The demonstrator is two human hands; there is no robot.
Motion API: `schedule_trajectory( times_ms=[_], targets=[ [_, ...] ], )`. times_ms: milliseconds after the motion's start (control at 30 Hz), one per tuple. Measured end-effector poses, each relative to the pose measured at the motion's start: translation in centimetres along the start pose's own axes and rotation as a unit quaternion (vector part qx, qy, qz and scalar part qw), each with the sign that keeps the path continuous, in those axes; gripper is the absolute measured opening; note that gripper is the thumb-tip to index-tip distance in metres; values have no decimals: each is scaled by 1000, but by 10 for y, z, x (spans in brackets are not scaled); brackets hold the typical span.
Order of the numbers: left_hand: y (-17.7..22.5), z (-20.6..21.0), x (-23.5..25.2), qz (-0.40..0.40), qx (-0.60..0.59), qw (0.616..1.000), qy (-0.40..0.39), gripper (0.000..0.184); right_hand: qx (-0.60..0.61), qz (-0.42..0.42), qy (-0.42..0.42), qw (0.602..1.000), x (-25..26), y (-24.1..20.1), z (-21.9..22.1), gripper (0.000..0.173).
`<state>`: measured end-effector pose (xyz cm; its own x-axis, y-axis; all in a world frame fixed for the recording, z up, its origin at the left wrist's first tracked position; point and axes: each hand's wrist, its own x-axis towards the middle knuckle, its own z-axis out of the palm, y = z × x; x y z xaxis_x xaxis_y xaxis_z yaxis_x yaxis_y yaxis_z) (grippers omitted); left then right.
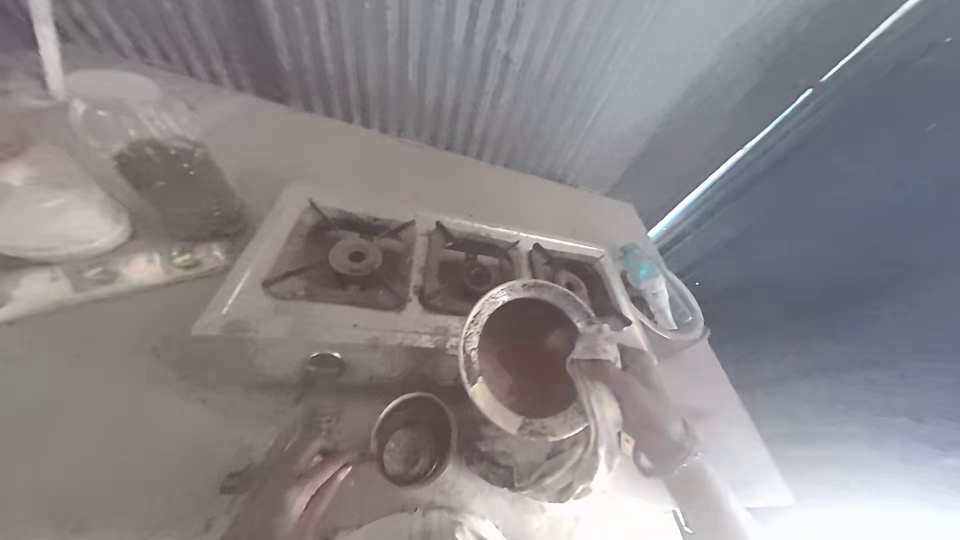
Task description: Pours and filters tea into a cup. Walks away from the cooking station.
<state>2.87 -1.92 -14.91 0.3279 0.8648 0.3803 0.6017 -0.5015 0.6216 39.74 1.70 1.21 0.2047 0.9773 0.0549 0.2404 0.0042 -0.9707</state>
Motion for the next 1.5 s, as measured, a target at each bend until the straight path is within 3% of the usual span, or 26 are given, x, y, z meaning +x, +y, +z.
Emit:
schedule_trajectory(
  times_ms=[67,200,367,533,833,1233,1500],
  targets=[
    [5,-17,4,-5,-36,999,-28,25,17,3,-6,1000,3,1,2,19],
    [40,-69,38,26,-89,996,11,27,56,7,-8,998,11,1,5,20],
    [66,-110,119,108,-29,990,83,30,82,20,1,996,28,-13,9,18],
    [91,-100,207,144,62,973,170,31,102,25,30,994,60,-26,14,12],
    [94,-87,295,98,45,988,114,15,97,9,58,994,130,-27,32,6],
    [64,-68,336,62,47,996,53,18,72,80,80,991,177,-9,59,7],
    [65,-43,356,-5,80,996,-45,22,97,52,66,992,184,10,56,5]
  ],
)
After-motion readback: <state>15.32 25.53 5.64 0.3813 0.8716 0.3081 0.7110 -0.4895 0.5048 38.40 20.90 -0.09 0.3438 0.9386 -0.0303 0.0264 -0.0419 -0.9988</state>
